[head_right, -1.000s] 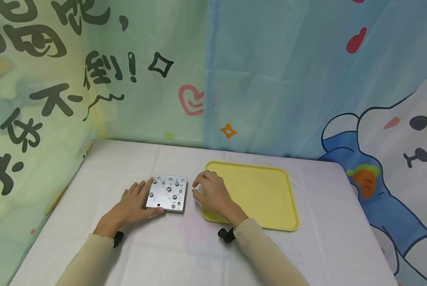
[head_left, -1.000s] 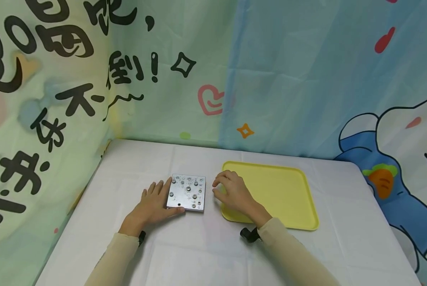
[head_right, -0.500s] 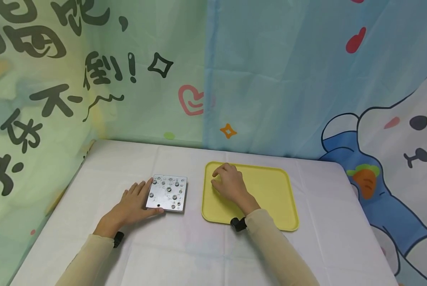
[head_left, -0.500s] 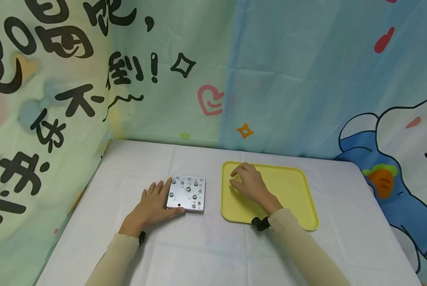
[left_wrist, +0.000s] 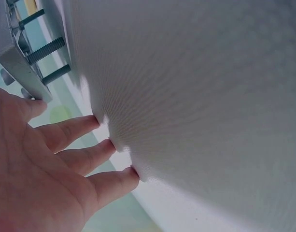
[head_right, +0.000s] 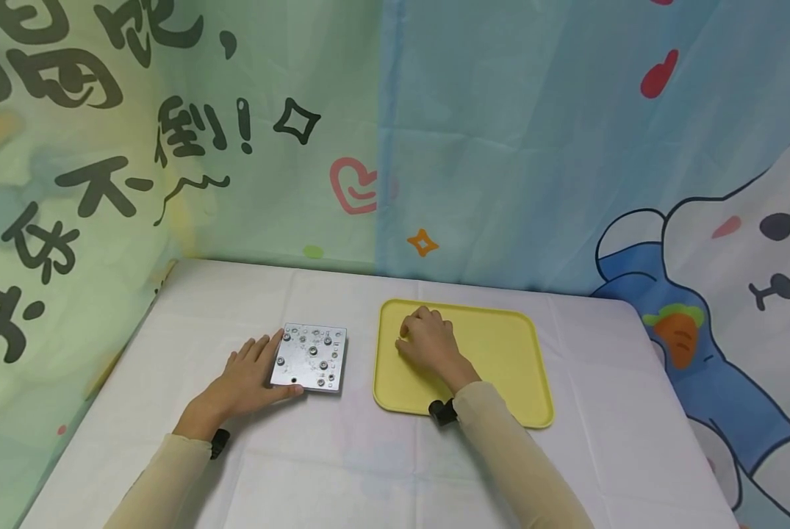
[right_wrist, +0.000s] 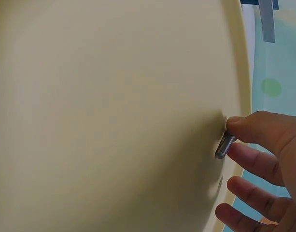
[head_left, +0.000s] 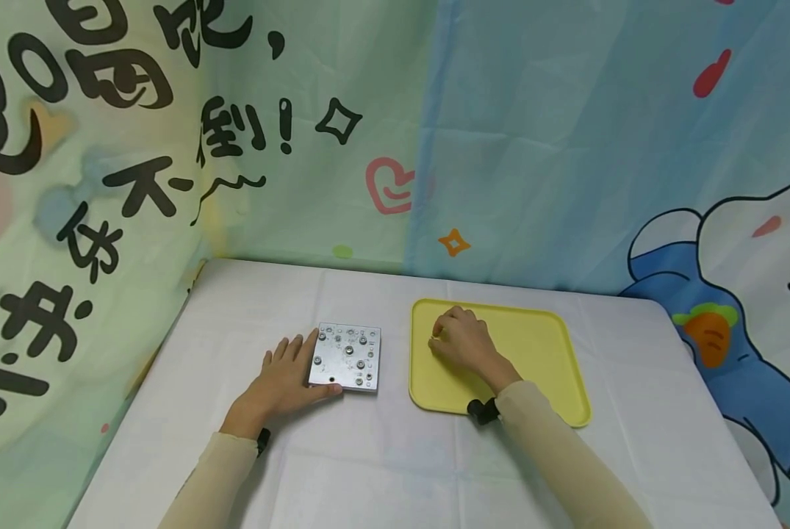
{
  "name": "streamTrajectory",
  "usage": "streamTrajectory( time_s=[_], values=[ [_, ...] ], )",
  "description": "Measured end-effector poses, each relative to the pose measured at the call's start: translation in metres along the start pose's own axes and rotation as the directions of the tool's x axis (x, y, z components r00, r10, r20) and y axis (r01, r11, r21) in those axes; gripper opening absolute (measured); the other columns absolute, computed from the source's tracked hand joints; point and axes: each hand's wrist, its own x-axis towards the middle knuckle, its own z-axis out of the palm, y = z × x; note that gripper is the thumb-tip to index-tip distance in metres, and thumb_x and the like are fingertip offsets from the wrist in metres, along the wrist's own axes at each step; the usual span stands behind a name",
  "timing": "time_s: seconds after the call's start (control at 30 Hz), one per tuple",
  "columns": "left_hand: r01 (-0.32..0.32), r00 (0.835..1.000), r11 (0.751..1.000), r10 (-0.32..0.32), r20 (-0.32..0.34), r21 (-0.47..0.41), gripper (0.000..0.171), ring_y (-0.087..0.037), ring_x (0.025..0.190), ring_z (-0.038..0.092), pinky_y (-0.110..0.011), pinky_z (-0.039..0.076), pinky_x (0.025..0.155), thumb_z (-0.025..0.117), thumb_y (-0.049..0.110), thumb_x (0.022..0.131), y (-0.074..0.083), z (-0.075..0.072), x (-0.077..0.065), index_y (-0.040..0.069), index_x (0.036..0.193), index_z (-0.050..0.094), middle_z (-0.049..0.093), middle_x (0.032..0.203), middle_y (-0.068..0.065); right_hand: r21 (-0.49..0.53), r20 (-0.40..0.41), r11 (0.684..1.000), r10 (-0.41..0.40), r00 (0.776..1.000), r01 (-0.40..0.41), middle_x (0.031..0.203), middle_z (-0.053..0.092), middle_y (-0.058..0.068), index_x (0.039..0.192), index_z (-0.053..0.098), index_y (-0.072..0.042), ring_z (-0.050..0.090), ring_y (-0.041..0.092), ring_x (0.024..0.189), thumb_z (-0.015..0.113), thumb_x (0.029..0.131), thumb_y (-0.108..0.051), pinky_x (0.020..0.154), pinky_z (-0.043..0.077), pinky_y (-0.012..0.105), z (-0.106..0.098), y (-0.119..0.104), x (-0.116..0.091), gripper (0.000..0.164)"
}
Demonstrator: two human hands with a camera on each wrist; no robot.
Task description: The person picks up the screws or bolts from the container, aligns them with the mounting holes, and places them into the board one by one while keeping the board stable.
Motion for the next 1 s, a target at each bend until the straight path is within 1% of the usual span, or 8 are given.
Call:
streamTrajectory(
  time_s=[0.13, 0.37, 0.53, 0.87, 1.0],
  values=[
    [-0.003, 1.0, 1.0, 0.003, 0.0, 0.002, 0.114, -0.05, 0.146, 0.015, -0.069, 0.013, 0.112, 0.061, 0.076, 0.081, 0.0, 0.0002, 0.0006, 0.011, 0.162, 0.014, 0.025, 0.158, -0.029, -0.03, 0.011, 1.0, -0.002, 1.0, 0.002, 0.118, 0.058, 0.012, 0.092, 0.071, -0.013, 0.052, 0.037, 0.109, 0.074, 0.091, -0.023, 0.087, 0.043, 0.059, 0.0, -0.0015, 0.0013, 0.01],
    [-0.005, 1.0, 1.0, 0.005, 0.004, 0.02, 0.114, -0.05, 0.146, 0.016, -0.069, 0.015, 0.112, 0.061, 0.076, 0.082, 0.0008, 0.0005, 0.0015, 0.01, 0.162, 0.013, 0.025, 0.158, -0.029, -0.072, 0.035, 0.997, 0.009, 0.999, -0.007, 0.122, 0.057, 0.013, 0.091, 0.071, -0.014, 0.05, 0.036, 0.112, 0.072, 0.092, -0.023, 0.091, 0.043, 0.06, -0.0013, -0.0049, 0.0025, 0.01],
    [0.002, 1.0, 1.0, -0.003, 0.012, 0.014, 0.113, -0.05, 0.146, 0.015, -0.068, 0.014, 0.112, 0.062, 0.074, 0.083, 0.0021, -0.001, 0.0008, 0.01, 0.162, 0.013, 0.025, 0.158, -0.029, -0.094, 0.041, 0.995, 0.019, 0.999, -0.015, 0.123, 0.055, 0.013, 0.09, 0.071, -0.014, 0.05, 0.036, 0.112, 0.071, 0.093, -0.023, 0.092, 0.042, 0.06, -0.0025, -0.0071, 0.0024, 0.009],
    [0.0, 1.0, 1.0, 0.0, 0.013, 0.012, 0.114, -0.05, 0.146, 0.015, -0.068, 0.013, 0.112, 0.061, 0.076, 0.082, 0.0002, -0.0009, 0.0011, 0.01, 0.162, 0.012, 0.024, 0.158, -0.029, -0.122, 0.018, 0.993, 0.005, 1.0, -0.003, 0.121, 0.056, 0.014, 0.084, 0.069, -0.015, 0.05, 0.036, 0.111, 0.067, 0.092, -0.019, 0.091, 0.041, 0.06, -0.0021, -0.0074, 0.003, 0.009],
    [0.002, 1.0, 1.0, -0.002, 0.015, 0.006, 0.114, -0.05, 0.146, 0.015, -0.068, 0.013, 0.112, 0.062, 0.075, 0.082, 0.0001, -0.0006, 0.001, 0.01, 0.162, 0.013, 0.024, 0.158, -0.029, -0.121, 0.009, 0.993, 0.005, 1.0, -0.004, 0.122, 0.056, 0.013, 0.083, 0.067, -0.016, 0.05, 0.035, 0.112, 0.068, 0.091, -0.021, 0.092, 0.04, 0.06, -0.0016, -0.0075, 0.003, 0.01]
  ],
)
